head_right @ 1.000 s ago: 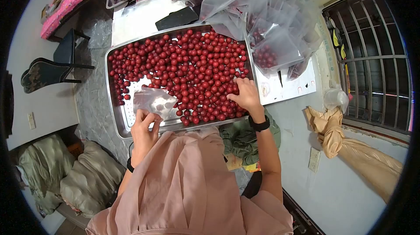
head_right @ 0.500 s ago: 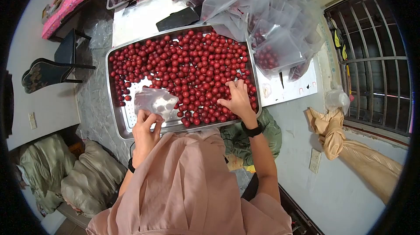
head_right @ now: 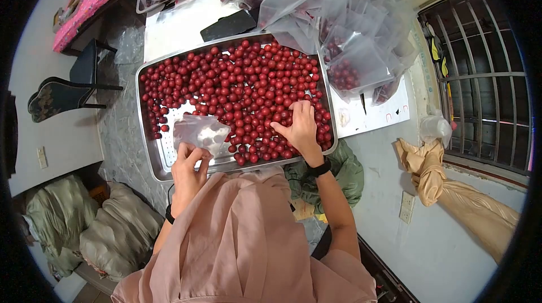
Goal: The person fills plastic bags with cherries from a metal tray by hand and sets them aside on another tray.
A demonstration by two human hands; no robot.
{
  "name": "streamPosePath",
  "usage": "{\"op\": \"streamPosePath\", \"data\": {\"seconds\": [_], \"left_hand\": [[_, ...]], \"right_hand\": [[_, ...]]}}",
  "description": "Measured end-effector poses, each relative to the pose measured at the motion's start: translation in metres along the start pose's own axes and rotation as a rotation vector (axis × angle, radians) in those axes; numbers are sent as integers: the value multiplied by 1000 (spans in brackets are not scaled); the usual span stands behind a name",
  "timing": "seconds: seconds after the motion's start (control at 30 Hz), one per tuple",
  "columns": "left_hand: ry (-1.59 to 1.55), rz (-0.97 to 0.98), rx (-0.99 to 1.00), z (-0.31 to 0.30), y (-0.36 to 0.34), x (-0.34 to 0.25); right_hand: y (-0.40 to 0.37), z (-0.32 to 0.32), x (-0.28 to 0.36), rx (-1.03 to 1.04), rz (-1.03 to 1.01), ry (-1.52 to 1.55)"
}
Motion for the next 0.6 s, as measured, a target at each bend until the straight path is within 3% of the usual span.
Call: {"op": "streamPosePath", "data": {"seconds": [0.13, 0.33, 0.47, 0.6], "left_hand": [[4, -4, -1, -1, -1, -1], [5, 3, -7, -1, -2, 0], [6, 11, -10, 0, -3, 1], [0, 28, -17, 0, -2, 2]], "right_hand": [[14, -2, -2, 0, 94, -3], [41, -9, -16, -21, 262, 259], [52, -11, -40, -114, 209, 433], [51, -30, -49, -34, 323, 453]]}}
Point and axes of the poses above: each hand's wrist, its own y-axis towards the middle knuckle, its own z-axis out of the palm, x = y × z, the point moved 2 cm from there along y, towards the middle knuckle, and after that the axes turned 12 degrees about y, right-handed, at the moved point
